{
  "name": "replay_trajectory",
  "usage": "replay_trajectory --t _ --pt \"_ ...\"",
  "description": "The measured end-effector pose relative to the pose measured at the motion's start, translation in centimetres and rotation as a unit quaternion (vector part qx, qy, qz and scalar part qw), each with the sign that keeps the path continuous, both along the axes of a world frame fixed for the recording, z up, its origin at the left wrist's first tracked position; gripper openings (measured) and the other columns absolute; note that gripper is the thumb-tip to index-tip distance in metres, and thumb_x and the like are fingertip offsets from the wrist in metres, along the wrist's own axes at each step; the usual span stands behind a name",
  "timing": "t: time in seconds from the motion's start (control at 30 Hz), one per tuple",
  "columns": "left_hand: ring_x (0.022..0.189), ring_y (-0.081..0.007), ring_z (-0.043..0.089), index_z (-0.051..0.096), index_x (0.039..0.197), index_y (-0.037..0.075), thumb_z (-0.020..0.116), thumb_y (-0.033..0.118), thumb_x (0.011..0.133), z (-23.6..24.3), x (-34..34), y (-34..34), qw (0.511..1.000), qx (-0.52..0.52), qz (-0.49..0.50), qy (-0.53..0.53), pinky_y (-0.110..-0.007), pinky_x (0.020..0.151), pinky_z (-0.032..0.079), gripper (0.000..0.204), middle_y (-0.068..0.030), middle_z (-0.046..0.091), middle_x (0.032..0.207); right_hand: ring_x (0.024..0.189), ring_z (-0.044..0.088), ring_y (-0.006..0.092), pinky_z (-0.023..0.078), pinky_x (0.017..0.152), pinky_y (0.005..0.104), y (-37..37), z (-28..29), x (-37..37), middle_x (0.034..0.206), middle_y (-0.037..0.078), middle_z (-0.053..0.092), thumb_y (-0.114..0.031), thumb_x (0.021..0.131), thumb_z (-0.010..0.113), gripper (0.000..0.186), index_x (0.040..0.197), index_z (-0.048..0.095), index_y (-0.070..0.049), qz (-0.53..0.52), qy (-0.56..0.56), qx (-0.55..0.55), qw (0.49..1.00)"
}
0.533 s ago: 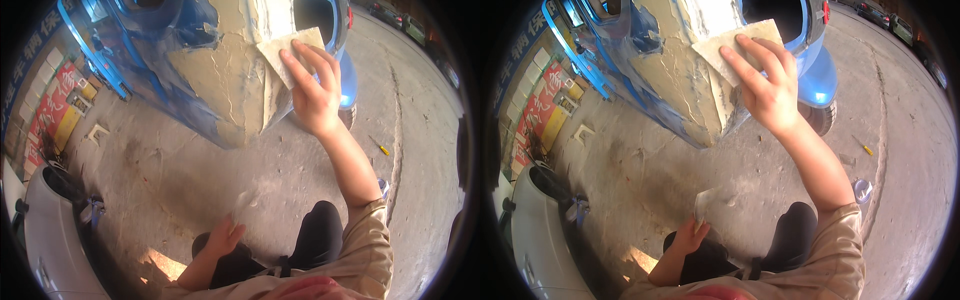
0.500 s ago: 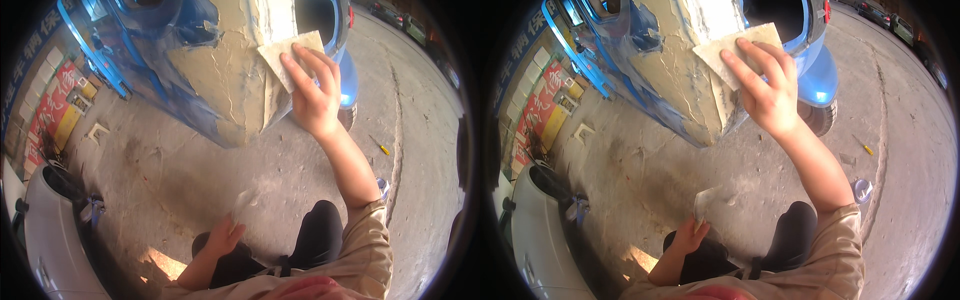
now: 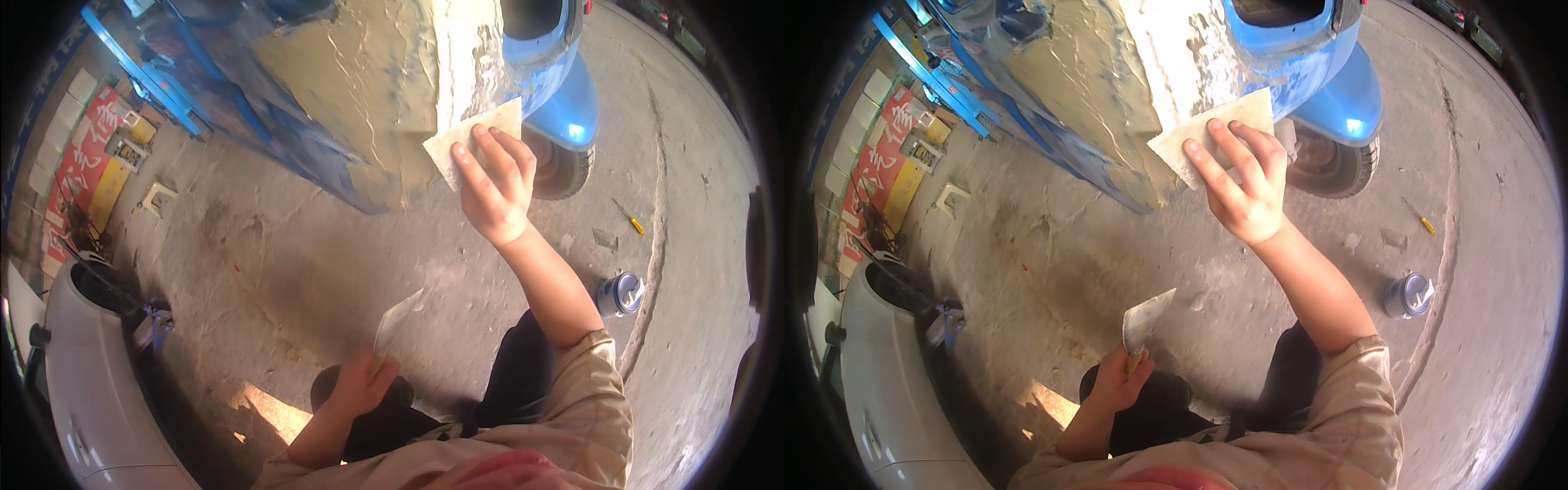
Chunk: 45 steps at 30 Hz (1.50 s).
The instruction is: The person kneels beside a blue three-wheeled vehicle and uses a putty knife and a spreader to apply and smooth beige body filler onto a damaged side panel. The person repeatedly scoops filler and spreads it across the panel surface.
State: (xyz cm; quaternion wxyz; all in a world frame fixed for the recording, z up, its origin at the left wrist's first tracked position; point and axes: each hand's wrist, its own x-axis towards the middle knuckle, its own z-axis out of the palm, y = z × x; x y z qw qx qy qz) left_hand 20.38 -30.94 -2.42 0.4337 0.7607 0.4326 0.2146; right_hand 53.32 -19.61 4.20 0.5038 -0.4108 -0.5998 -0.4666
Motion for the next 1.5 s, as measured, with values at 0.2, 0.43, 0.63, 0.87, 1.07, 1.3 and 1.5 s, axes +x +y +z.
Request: replay_trajectory --t 0.2,0.43,0.63,0.87,1.07,1.3,1.5 --pt "0.073 -0.0398 0.063 0.061 0.094 0.002 0.067 0.02 0.088 0.0 -0.4 -0.4 1.0 -0.003 0.001 0.025 -0.042 0.061 0.048 0.02 -0.0205 0.063 0.079 0.102 0.056 0.0291 0.046 0.082 0.038 1.4 -4.7 -0.4 0.121 0.01 0.062 0.004 0.067 0.069 0.049 0.113 0.071 -0.015 0.003 0.038 0.019 0.999" --pt "0.073 -0.0375 0.062 0.062 0.098 0.003 0.067 0.017 0.087 0.7 0.0 -0.4 1.0 0.011 -0.004 -0.028 -0.04 0.063 0.047 0.018 -0.0178 0.063 0.078 0.103 0.056 0.0296 0.046 0.08 0.0381 2.4 -9.5 -1.6 0.121 0.01 0.062 0.005 0.068 0.068 0.049 0.113 0.07 -0.015 0.009 0.061 -0.002 0.998" --pt "0.07 -0.0317 0.063 0.062 0.088 0.002 0.059 0.018 0.093 -1.5 -1.3 -0.3 0.999 -0.045 0.014 0.004 -0.037 0.062 0.047 0.017 -0.0151 0.062 0.072 0.092 0.061 0.0275 0.049 0.075 0.0355 -0.8 -11.6 -2.4 0.115 0.012 0.064 0.006 0.067 0.066 0.048 0.113 0.068 -0.009 0.073 0.11 -0.12 0.984" --pt "0.06 -0.0149 0.056 0.061 0.084 0.001 0.047 0.019 0.098 0.5 1.0 0.1 0.961 -0.244 -0.013 -0.13 -0.031 0.058 0.045 0.027 -0.0069 0.06 0.068 0.075 0.069 0.0252 0.054 0.063 0.0327 -12.8 -6.6 -3.1 0.095 0.02 0.07 -0.003 0.089 0.058 0.022 0.108 0.063 0.008 0.4 0.31 -0.318 0.802" --pt "0.06 -0.0118 0.051 0.058 0.1 -0.003 0.042 0.009 0.097 -0.1 1.7 1.4 0.971 -0.161 -0.171 -0.052 -0.025 0.055 0.041 0.02 -0.0074 0.059 0.078 0.087 0.071 0.0319 0.061 0.066 0.0364 -17.4 -4.2 -0.6 0.107 0.021 0.066 0.007 0.072 0.065 0.043 0.113 0.071 -0.007 0.421 0.102 -0.4 0.808" --pt "0.058 -0.0134 0.048 0.054 0.097 -0.005 0.037 0.016 0.099 -3.2 1.4 0.4 0.978 -0.109 -0.12 -0.133 -0.026 0.053 0.04 0.028 -0.0096 0.055 0.073 0.08 0.07 0.0256 0.058 0.065 0.0342 -19.8 -6.8 0.7 0.102 0.011 0.069 0.001 0.08 0.065 0.046 0.125 0.062 -0.011 0.291 0.153 -0.582 0.744" --pt "0.064 -0.0105 0.049 0.055 0.089 -0.001 0.036 0.03 0.101 -0.6 4.6 0.4 0.946 -0.256 -0.095 -0.177 -0.024 0.056 0.038 0.038 -0.0058 0.056 0.075 0.072 0.065 0.0128 0.051 0.064 0.0272 -19.4 -14.2 0.2 0.084 0.007 0.069 -0.006 0.094 0.06 0.022 0.116 0.062 -0.004 0.281 0.555 -0.466 0.629"
